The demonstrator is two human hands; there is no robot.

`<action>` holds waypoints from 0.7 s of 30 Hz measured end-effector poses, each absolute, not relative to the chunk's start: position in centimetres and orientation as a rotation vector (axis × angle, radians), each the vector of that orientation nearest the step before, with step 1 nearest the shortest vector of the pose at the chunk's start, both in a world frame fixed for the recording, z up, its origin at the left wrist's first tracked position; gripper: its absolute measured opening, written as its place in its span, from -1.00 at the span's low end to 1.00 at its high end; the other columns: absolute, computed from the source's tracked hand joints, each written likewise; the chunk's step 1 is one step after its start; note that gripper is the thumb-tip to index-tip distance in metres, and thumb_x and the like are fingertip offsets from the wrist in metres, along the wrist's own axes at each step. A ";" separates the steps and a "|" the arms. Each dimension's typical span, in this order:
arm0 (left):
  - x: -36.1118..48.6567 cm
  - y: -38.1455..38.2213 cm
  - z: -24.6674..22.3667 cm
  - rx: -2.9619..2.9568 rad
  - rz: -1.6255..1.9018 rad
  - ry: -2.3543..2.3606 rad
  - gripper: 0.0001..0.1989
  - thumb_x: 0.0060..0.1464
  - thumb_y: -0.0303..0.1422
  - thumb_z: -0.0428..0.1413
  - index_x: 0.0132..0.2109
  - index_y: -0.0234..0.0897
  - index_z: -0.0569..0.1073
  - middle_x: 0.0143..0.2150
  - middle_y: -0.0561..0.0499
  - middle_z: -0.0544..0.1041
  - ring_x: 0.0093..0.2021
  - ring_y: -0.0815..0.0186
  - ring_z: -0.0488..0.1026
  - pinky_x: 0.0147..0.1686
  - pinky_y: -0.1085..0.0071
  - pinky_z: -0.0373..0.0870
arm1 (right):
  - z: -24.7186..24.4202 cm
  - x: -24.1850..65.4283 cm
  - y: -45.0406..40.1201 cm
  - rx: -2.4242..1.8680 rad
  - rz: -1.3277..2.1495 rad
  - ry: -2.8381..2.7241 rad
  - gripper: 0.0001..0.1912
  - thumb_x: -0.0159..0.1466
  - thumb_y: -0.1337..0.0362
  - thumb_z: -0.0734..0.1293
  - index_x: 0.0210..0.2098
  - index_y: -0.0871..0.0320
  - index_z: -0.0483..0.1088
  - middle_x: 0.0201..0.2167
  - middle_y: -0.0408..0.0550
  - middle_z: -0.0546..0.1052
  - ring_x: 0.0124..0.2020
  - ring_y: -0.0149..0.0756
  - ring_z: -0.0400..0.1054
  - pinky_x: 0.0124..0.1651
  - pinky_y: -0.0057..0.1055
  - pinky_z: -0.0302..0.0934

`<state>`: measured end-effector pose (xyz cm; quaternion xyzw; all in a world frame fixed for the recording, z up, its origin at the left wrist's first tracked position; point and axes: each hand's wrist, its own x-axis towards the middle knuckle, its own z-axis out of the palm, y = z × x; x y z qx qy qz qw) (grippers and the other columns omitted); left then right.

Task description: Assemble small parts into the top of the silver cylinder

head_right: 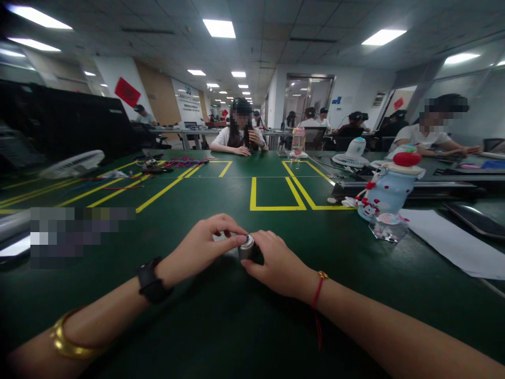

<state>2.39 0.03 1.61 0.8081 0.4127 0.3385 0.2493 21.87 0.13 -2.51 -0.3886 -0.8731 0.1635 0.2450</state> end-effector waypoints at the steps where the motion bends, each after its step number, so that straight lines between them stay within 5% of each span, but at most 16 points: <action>1: 2.4 0.1 1.6 2.200 0.932 1.124 -0.86 0.13 -0.31 0.12 -0.24 -0.20 0.57 -0.25 0.02 0.49 -0.23 0.31 0.41 -0.28 0.41 0.28 | -2.5 21.9 0.1 -1.060 0.448 -2.384 -0.73 0.20 0.29 0.34 -0.12 0.15 0.29 -0.20 -0.04 0.39 -0.19 -0.20 0.23 -0.10 -0.21 0.15; 11: 1.0 0.5 1.4 2.156 0.989 1.167 -0.83 0.14 -0.27 0.11 -0.19 -0.19 0.56 -0.20 0.01 0.51 -0.21 0.29 0.42 -0.27 0.39 0.29 | -2.3 21.8 0.0 -1.081 0.457 -2.367 -0.75 0.18 0.28 0.35 -0.15 0.14 0.30 -0.22 -0.05 0.40 -0.22 -0.21 0.23 -0.13 -0.24 0.14; 21: -0.5 1.0 -0.7 2.235 0.685 1.175 -0.83 0.11 -0.26 0.13 -0.20 -0.13 0.59 -0.22 0.02 0.47 -0.21 0.29 0.42 -0.18 0.37 0.31 | -2.2 22.0 -0.1 -1.111 0.479 -2.364 -0.76 0.19 0.26 0.35 -0.16 0.14 0.30 -0.23 -0.06 0.40 -0.22 -0.22 0.23 -0.16 -0.27 0.14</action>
